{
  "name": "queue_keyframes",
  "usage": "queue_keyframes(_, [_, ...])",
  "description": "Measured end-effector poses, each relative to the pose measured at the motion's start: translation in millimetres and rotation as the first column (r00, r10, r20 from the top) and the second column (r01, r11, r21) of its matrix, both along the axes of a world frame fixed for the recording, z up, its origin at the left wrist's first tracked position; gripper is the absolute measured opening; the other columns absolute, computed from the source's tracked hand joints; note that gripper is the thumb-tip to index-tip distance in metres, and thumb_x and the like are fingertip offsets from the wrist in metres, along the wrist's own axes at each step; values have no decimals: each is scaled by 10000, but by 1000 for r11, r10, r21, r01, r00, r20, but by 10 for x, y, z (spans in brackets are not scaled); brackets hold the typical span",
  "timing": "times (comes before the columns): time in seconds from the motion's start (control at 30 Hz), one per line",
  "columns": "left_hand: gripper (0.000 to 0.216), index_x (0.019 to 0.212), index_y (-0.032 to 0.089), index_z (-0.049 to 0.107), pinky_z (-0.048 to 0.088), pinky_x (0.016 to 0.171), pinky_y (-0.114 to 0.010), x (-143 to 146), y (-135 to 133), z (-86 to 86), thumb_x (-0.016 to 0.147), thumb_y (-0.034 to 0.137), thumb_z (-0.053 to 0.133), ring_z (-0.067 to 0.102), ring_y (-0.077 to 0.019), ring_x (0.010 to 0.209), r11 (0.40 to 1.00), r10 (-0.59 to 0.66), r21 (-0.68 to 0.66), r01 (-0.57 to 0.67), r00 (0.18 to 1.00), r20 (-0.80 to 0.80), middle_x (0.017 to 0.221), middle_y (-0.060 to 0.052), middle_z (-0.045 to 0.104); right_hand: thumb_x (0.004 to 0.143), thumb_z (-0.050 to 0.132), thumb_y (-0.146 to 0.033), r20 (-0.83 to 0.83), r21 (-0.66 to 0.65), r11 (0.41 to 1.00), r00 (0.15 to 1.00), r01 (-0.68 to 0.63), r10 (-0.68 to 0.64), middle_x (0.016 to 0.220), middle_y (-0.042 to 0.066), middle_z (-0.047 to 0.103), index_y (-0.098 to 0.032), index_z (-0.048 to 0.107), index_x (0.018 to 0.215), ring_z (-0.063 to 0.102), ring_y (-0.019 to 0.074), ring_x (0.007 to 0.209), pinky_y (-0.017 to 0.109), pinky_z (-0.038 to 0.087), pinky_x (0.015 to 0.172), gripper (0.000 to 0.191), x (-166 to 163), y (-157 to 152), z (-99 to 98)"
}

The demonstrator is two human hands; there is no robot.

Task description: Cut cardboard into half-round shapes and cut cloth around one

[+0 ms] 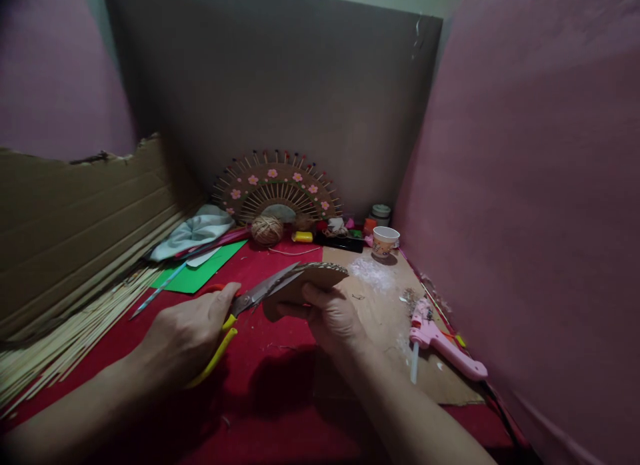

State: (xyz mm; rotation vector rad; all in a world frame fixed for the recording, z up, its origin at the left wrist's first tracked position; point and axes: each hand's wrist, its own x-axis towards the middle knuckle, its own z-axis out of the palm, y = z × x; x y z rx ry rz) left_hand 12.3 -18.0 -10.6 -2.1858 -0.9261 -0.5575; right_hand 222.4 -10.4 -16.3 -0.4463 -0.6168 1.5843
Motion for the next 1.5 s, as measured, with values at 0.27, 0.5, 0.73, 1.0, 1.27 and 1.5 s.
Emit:
queue_keyframes(0.27, [337, 1117, 45, 424, 446, 461, -300, -168, 65, 44, 842, 231, 368, 596, -207, 564, 995, -53, -88, 49, 998, -44, 703, -98, 622, 606, 719, -73, 59, 11, 1000, 998, -7, 6, 735, 22, 704, -155, 659, 788, 659, 200, 711, 360, 596, 569, 208, 17, -41, 58])
queue_keyframes(0.5, [382, 1152, 1, 425, 467, 603, -354, -69, -60, 149, 846, 224, 375, 587, -252, 716, 998, 58, -29, -61, 994, -94, 805, -158, 618, 601, 736, -105, 75, 57, 997, 996, -44, 39, 759, 20, 702, -167, 645, 812, 661, 199, 717, 349, 590, 560, 238, -2, -25, -4])
queue_keyframes(0.73, [353, 1120, 29, 457, 414, 472, -300, -94, -91, 168, 849, 234, 360, 581, -212, 585, 994, 108, 0, -110, 981, -161, 712, -110, 616, 547, 764, -105, 117, 26, 999, 993, -30, 26, 739, 20, 692, -168, 641, 792, 659, 222, 721, 361, 582, 548, 281, 12, -35, 46])
queue_keyframes(1.0, [315, 1073, 27, 465, 448, 473, -294, -148, -20, 123, 848, 208, 337, 589, -202, 577, 997, 11, -80, -21, 993, -121, 719, -115, 619, 562, 761, -138, 186, -15, 999, 982, -43, 45, 734, 31, 676, -165, 647, 815, 643, 220, 729, 362, 567, 564, 279, 32, -35, 40])
queue_keyframes(1.27, [360, 1098, -37, 486, 472, 534, -339, -49, -150, 295, 802, 137, 379, 575, -232, 613, 994, 101, 56, -91, 975, -198, 704, -129, 589, 591, 731, -174, 237, 6, 991, 963, -136, 131, 818, 62, 671, -144, 647, 868, 635, 228, 763, 386, 547, 632, 291, 2, -70, 27])
queue_keyframes(1.5, [358, 1060, -14, 509, 424, 414, -297, -113, -143, 293, 830, 210, 351, 575, -204, 507, 997, 67, 53, -57, 974, -214, 636, -95, 582, 583, 735, -199, 260, 5, 984, 950, -177, 170, 789, 70, 662, -140, 642, 840, 619, 215, 726, 372, 534, 609, 280, -1, -77, 48])
